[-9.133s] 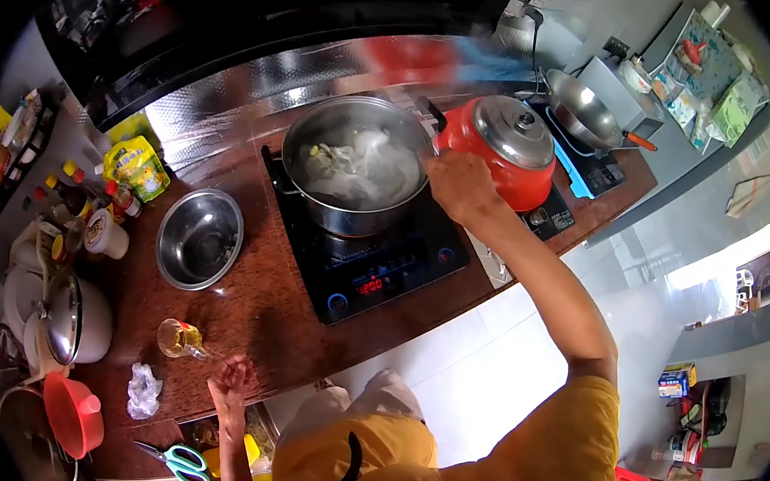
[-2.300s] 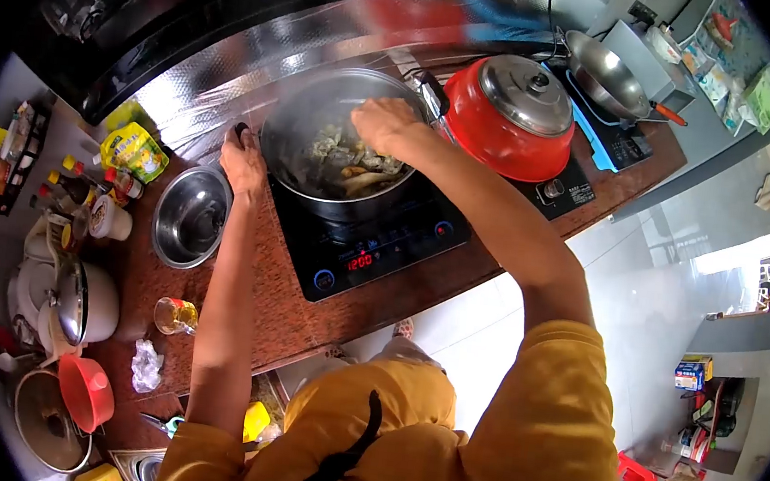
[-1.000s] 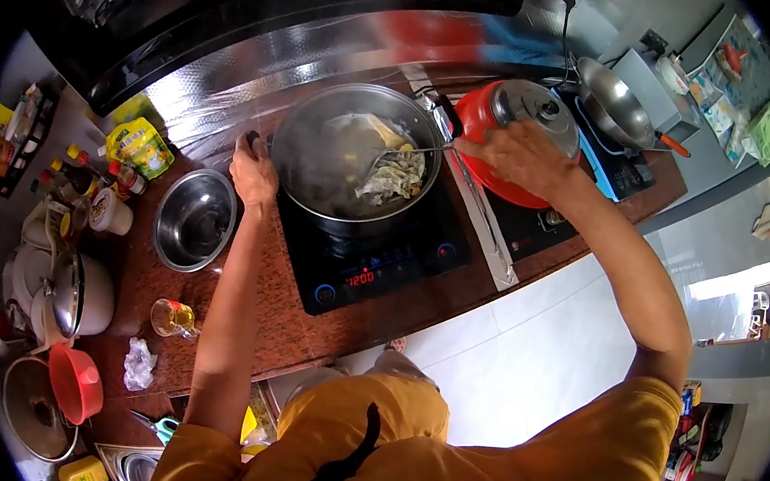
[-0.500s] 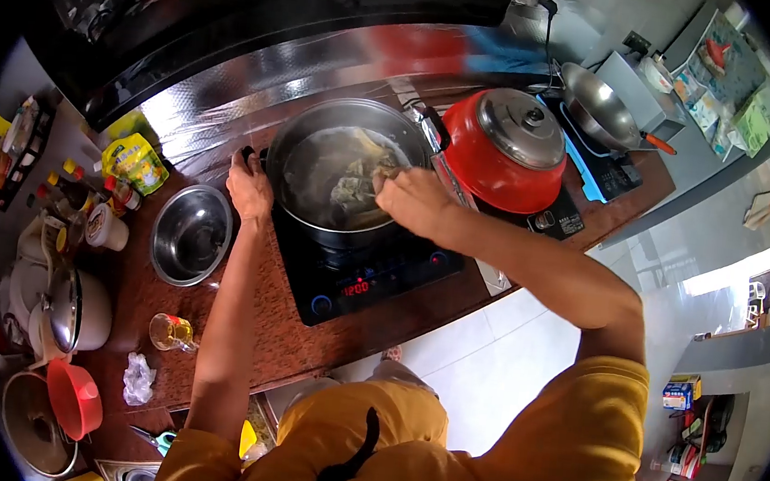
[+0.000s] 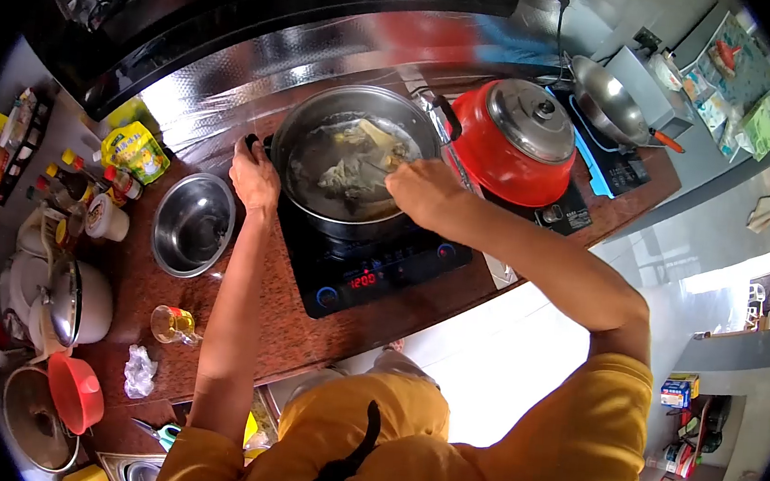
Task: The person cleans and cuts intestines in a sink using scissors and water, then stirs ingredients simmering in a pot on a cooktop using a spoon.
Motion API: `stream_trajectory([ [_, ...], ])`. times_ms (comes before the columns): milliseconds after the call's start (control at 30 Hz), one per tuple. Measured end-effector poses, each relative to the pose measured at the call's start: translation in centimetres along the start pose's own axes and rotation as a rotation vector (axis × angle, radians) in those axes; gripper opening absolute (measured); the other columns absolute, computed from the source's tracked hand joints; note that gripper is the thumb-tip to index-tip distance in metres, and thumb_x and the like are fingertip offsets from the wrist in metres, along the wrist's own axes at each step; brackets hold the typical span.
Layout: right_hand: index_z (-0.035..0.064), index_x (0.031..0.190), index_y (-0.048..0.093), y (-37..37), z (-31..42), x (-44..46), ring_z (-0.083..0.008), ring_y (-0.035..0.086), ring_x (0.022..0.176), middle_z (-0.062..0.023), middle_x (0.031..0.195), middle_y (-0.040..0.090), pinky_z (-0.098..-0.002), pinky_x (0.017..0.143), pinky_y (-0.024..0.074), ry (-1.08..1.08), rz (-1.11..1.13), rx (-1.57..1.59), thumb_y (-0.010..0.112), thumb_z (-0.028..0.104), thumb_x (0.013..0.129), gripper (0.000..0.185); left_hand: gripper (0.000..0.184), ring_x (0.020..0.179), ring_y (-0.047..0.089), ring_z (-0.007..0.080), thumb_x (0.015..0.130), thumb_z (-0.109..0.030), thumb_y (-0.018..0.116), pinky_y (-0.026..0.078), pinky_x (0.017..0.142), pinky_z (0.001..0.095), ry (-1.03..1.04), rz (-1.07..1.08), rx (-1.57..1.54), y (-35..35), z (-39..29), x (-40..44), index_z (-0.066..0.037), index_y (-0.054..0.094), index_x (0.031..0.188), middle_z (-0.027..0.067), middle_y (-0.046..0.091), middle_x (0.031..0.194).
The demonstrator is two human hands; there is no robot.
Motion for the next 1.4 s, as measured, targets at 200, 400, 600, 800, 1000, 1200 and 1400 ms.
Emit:
stream_trajectory([
  [200, 0.0034, 0.081, 0.059, -0.2, -3.6, 1.0, -0.0292, 0.060, 0.081, -0.0140, 0.082, 0.061, -0.0375, 0.067, 0.0479, -0.088, 0.171, 0.152, 0.048, 0.011, 0.079, 0.014, 0.028, 0.078, 0.056, 0.0412, 0.088, -0.020, 0.043, 0.042, 0.065, 0.0454, -0.006, -0.021, 0.019, 0.2, 0.0, 0.0, 0.000, 0.048, 0.108, 0.0239, 0.059, 0.080],
  [400, 0.0008, 0.076, 0.055, -0.9, -5.9, 2.1, -0.0276, 0.057, 0.064, -0.0169, 0.067, 0.056, -0.0389, 0.057, 0.0419, -0.154, 0.295, 0.494, 0.052, 0.010, 0.075, 0.010, 0.030, 0.079, 0.056, 0.0411, 0.088, -0.020, 0.043, 0.043, 0.066, 0.0450, -0.013, -0.025, 0.001, 0.0, -0.1, -0.1, 0.001, 0.047, 0.110, 0.0240, 0.059, 0.081],
  [600, 0.0049, 0.089, 0.061, 0.2, -1.8, 1.2, -0.0320, 0.059, 0.085, -0.0146, 0.090, 0.062, -0.0375, 0.073, 0.0469, 0.025, 0.150, 0.315, 0.045, 0.007, 0.076, 0.021, 0.030, 0.080, 0.056, 0.0408, 0.087, -0.018, 0.043, 0.043, 0.067, 0.0449, 0.021, -0.026, -0.004, 0.3, 0.2, 0.0, 0.001, 0.048, 0.110, 0.0244, 0.059, 0.081],
  [800, 0.0062, 0.090, 0.060, 0.7, 0.2, 0.7, -0.0271, 0.062, 0.080, -0.0110, 0.084, 0.062, -0.0371, 0.067, 0.0501, 0.075, -0.069, 0.056, 0.046, 0.008, 0.078, 0.018, 0.029, 0.083, 0.055, 0.0415, 0.087, -0.018, 0.043, 0.042, 0.070, 0.0447, 0.075, -0.042, 0.003, 0.1, 0.0, 0.0, 0.002, 0.049, 0.108, 0.0250, 0.059, 0.085],
  [1000, 0.0078, 0.080, 0.064, 2.2, -0.4, 1.3, -0.0222, 0.064, 0.068, -0.0068, 0.074, 0.064, -0.0339, 0.057, 0.0505, 0.061, -0.249, -0.118, 0.050, 0.010, 0.076, 0.015, 0.027, 0.086, 0.054, 0.0423, 0.087, -0.018, 0.043, 0.042, 0.072, 0.0452, 0.056, -0.020, -0.016, 0.3, 0.2, 0.0, 0.001, 0.050, 0.105, 0.0257, 0.059, 0.089],
  [1200, 0.0068, 0.082, 0.063, 0.9, -1.9, -0.2, -0.0247, 0.062, 0.082, -0.0101, 0.084, 0.063, -0.0360, 0.067, 0.0508, 0.132, -0.027, -0.001, 0.048, 0.008, 0.077, 0.016, 0.028, 0.087, 0.055, 0.0420, 0.088, -0.018, 0.042, 0.042, 0.072, 0.0447, 0.059, -0.034, -0.003, 0.3, 0.2, 0.0, 0.002, 0.050, 0.106, 0.0255, 0.059, 0.090],
  [1400, 0.0034, 0.085, 0.061, -0.1, -2.4, 0.0, -0.0289, 0.060, 0.086, -0.0140, 0.091, 0.062, -0.0378, 0.071, 0.0492, 0.072, 0.124, 0.110, 0.047, 0.009, 0.077, 0.017, 0.028, 0.086, 0.055, 0.0419, 0.088, -0.017, 0.042, 0.043, 0.071, 0.0443, 0.020, -0.032, 0.005, -0.2, -0.7, -0.5, 0.001, 0.050, 0.107, 0.0249, 0.059, 0.089],
])
Point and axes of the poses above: each hand's wrist, its own x-axis towards the middle knuckle, its own y-axis out of the palm, z = x × y, the point moved 4 cm from there along x, towards the middle knuckle
